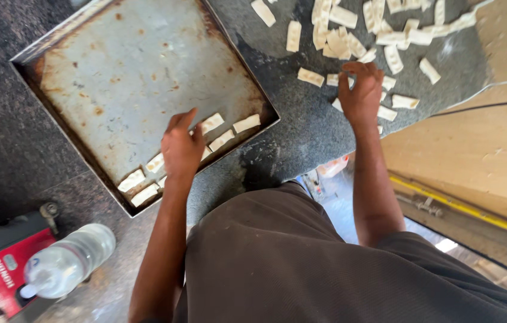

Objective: The person arranges rectangular dough pieces by hand onto metal baking trays in neat rows. After filling one tray, they place it into a metal rack and retrieve an empty tray to continue arranging more dough pieces.

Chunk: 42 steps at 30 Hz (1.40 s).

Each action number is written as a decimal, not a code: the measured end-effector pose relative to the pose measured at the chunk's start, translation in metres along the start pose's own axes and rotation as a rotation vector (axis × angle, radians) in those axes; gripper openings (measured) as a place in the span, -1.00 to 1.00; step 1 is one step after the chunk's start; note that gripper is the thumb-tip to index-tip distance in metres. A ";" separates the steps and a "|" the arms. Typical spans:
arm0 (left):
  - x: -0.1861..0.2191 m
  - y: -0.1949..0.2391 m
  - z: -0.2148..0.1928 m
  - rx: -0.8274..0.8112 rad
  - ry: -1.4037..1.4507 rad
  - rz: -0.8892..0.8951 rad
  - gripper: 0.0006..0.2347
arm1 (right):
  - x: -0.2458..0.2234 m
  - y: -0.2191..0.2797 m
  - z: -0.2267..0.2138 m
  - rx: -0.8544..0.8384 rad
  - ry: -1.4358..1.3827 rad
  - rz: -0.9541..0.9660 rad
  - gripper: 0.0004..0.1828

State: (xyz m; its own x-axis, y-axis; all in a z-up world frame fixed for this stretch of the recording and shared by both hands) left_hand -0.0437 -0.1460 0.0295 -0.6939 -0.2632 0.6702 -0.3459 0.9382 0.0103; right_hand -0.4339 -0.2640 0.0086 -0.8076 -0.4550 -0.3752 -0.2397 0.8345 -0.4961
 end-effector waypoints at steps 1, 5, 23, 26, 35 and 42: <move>0.018 -0.007 0.011 -0.060 0.011 0.011 -0.73 | 0.007 0.005 -0.001 -0.048 0.010 0.017 -0.78; 0.089 -0.032 0.077 -0.356 0.044 0.149 -0.74 | 0.017 0.018 -0.003 -0.214 0.007 0.129 -0.62; 0.140 -0.061 0.143 -0.548 0.157 0.185 -0.86 | 0.004 0.006 -0.009 -0.181 -0.174 0.196 -0.76; 0.099 -0.061 0.069 -0.370 0.216 0.154 -0.86 | -0.013 0.004 -0.018 -0.126 -0.251 0.135 -0.80; -0.128 -0.002 -0.114 0.047 0.012 -0.280 -0.81 | -0.153 -0.007 -0.026 -0.204 -0.309 -0.085 -0.86; -0.213 0.030 -0.116 0.102 -0.180 -0.328 -0.84 | -0.273 -0.008 0.040 -0.418 -0.758 -0.180 -0.84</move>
State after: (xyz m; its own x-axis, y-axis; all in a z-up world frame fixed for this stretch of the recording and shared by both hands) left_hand 0.1669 -0.0354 -0.0271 -0.6328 -0.5892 0.5023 -0.6225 0.7730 0.1224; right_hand -0.1896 -0.1590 0.0838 -0.1993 -0.5501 -0.8109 -0.6257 0.7083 -0.3267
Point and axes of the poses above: each hand's wrist, its own y-axis away from the middle knuckle, its own z-axis out of the palm, x = y × z, the point moved 4 cm from there along -y, towards the middle knuckle, and after that the axes turned 10 degrees about -z, right-handed, at the moved point
